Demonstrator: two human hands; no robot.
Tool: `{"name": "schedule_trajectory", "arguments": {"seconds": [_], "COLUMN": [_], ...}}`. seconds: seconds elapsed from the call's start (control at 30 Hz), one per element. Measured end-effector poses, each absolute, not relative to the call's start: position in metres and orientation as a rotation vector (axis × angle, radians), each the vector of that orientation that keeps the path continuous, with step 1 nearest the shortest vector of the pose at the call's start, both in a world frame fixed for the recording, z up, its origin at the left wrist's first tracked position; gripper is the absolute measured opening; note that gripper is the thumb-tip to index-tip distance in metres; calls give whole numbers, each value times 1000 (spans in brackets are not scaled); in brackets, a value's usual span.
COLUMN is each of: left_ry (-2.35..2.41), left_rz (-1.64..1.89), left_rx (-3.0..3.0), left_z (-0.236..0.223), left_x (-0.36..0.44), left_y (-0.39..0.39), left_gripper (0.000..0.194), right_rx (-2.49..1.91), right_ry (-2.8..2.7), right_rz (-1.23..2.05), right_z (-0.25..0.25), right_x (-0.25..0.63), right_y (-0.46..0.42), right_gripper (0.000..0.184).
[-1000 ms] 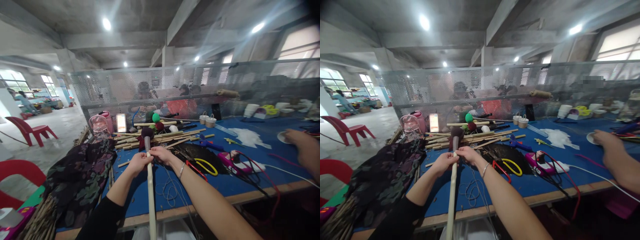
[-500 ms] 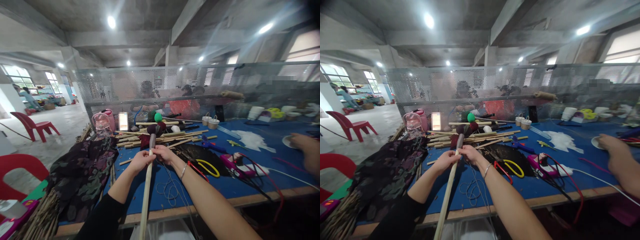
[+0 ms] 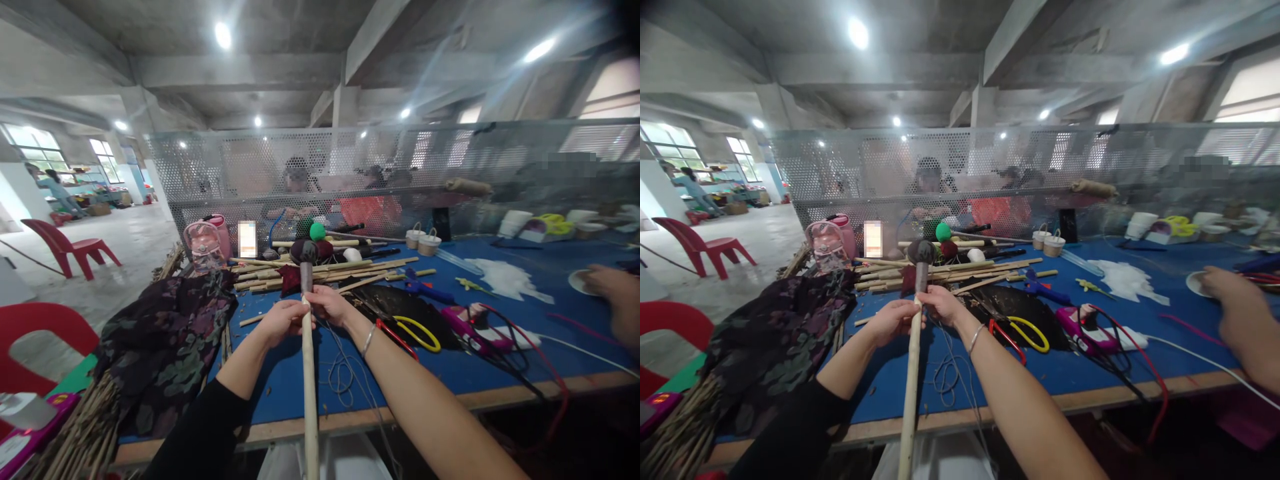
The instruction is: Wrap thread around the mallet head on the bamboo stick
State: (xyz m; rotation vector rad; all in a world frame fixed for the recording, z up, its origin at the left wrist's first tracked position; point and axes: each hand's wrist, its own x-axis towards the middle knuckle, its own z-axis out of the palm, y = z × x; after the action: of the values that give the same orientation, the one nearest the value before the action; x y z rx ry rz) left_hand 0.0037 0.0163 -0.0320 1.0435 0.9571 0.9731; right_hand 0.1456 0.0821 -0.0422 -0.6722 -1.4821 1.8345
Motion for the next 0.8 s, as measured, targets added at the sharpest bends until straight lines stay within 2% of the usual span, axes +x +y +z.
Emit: {"name": "schedule_trajectory", "arguments": {"seconds": [0.13,0.27,0.47,0.57,0.67,0.8], "left_ry": [910,756,1048,1210,1251,1243], "left_rz": [1037,1020,1159,1269,1279,1281], "left_rx": [759,558,827,999,1051,1073], "left_z": [-28,-25,-34,-39,-41,-44], "left_x": [9,14,15,10,5,4], "left_y": [16,16,21,26,30,31], "left_gripper": [15,21,23,30,36,34], "right_rx": [-616,-505,-492,-590,-593,-564], "right_ry": [-1424,-1391,-1524,-1554,-1550,-1536], "right_rz": [1877,1953,1891,1807,1806,1820], "right_z": [-40,-42,-43,-41,-41,-42], "right_x": [141,138,136,137,136,134], "right_y": [76,73,72,71,71,70], "right_gripper": [35,34,33,33,33,35]}}
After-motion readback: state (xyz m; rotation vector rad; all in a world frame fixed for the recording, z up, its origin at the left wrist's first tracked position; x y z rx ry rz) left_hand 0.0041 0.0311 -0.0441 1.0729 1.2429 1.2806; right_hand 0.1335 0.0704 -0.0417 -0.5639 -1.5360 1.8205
